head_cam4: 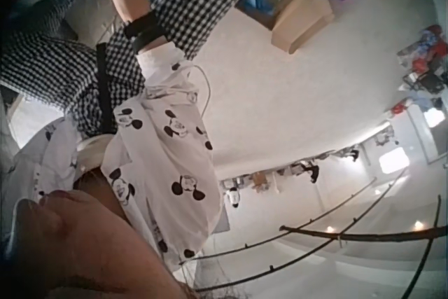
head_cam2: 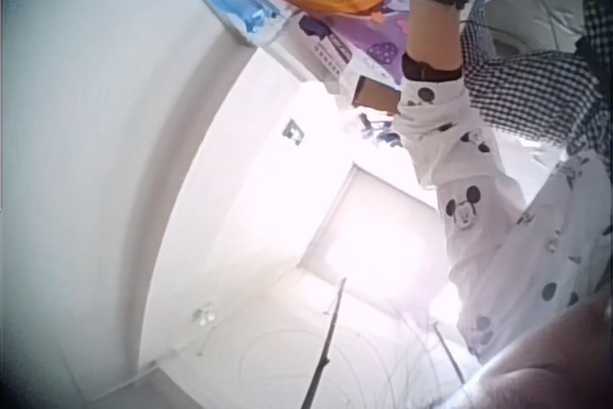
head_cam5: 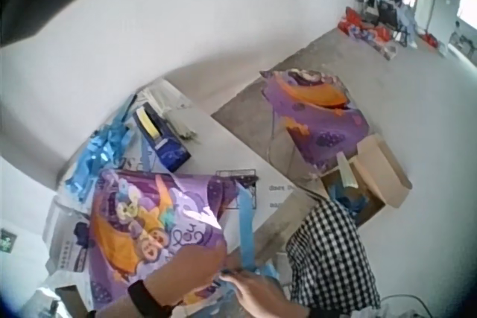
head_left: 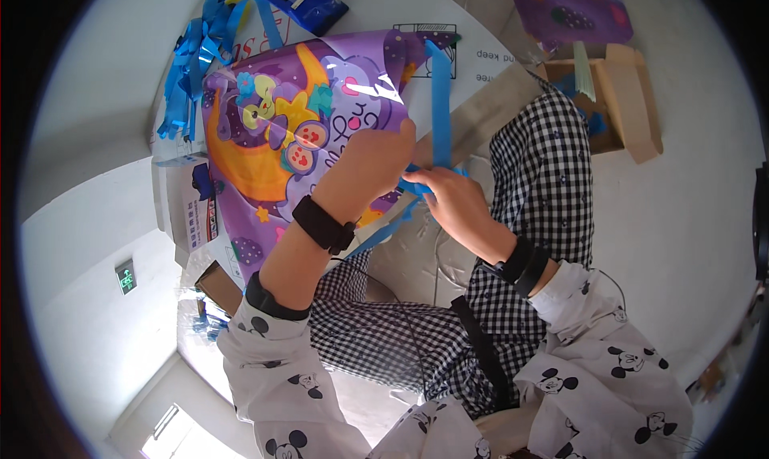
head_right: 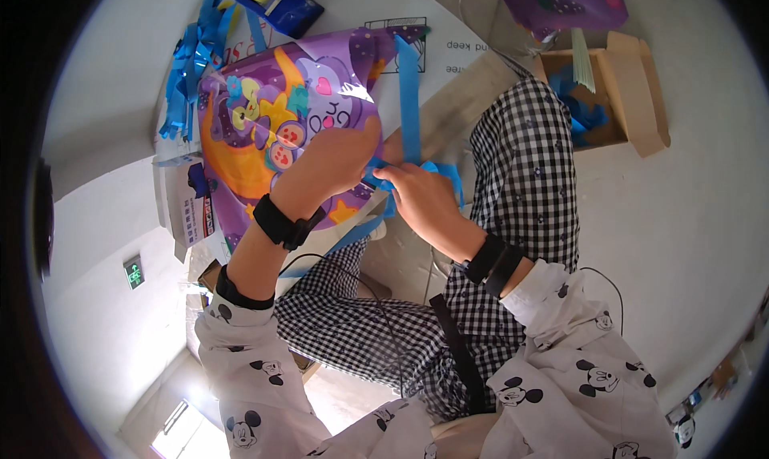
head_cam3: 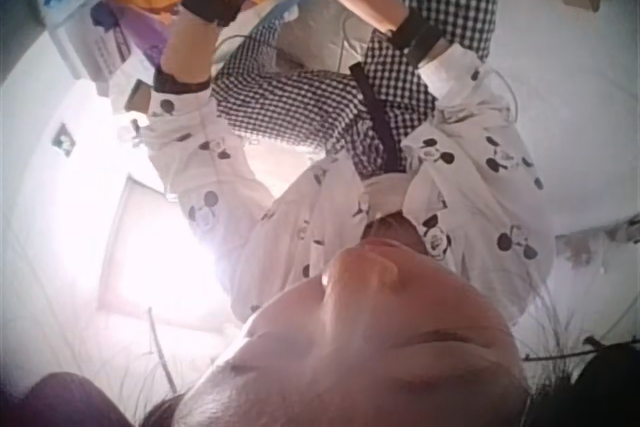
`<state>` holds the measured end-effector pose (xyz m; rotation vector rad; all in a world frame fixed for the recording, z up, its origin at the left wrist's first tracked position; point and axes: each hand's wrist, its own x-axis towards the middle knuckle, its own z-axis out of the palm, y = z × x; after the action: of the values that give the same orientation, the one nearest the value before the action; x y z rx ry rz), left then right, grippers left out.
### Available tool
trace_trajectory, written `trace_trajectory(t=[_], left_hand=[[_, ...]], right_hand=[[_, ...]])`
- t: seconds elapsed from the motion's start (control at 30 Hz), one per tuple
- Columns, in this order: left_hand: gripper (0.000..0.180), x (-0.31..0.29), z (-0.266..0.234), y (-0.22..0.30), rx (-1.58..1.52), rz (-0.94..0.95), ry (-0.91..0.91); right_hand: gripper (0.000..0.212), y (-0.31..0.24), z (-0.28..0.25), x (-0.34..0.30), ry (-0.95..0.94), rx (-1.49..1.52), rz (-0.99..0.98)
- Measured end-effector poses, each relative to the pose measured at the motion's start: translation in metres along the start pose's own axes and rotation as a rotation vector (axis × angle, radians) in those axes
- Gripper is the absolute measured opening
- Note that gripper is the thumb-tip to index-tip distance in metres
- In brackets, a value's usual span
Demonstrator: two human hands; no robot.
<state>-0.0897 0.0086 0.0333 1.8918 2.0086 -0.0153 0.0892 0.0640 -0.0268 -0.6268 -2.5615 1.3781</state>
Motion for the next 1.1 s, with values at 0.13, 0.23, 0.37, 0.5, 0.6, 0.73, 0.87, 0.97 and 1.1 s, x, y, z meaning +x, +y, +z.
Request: trace_trajectory(t=[0.13,0.23,0.37,0.5,0.6,0.73,0.87,0.97,1.1], left_hand=[[0.024,0.011,0.006,-0.001,0.043,0.004,-0.067],[0.022,0.013,0.007,-0.001,0.035,0.001,-0.048],[0.019,0.014,0.006,-0.001,0.052,0.011,-0.019],[0.019,0.017,0.008,-0.001,0.054,-0.015,-0.061],[0.020,0.019,0.010,-0.001,0.073,-0.015,-0.050],[0.020,0.019,0.014,0.001,0.094,-0.016,-0.019],[0.023,0.023,0.019,0.007,0.136,-0.089,0.029],[0.024,0.034,0.022,0.015,0.199,-0.273,-0.028],[0.040,0.033,0.029,0.020,0.511,-0.482,0.223]], right_hand=[[0.027,0.004,0.004,0.000,0.027,0.004,-0.017],[0.027,0.003,0.003,0.000,0.040,0.017,-0.022],[0.027,0.003,0.003,0.000,0.049,0.027,-0.027],[0.037,-0.002,-0.004,0.002,-0.106,-0.010,0.082],[0.038,0.000,-0.002,0.002,-0.117,-0.019,0.089],[0.028,0.004,0.004,0.001,0.028,-0.001,-0.020],[0.029,0.003,0.006,0.002,0.017,-0.033,-0.027],[0.029,0.004,0.005,0.002,0.019,-0.038,-0.019],[0.028,0.004,0.004,0.000,0.021,-0.048,-0.032]])
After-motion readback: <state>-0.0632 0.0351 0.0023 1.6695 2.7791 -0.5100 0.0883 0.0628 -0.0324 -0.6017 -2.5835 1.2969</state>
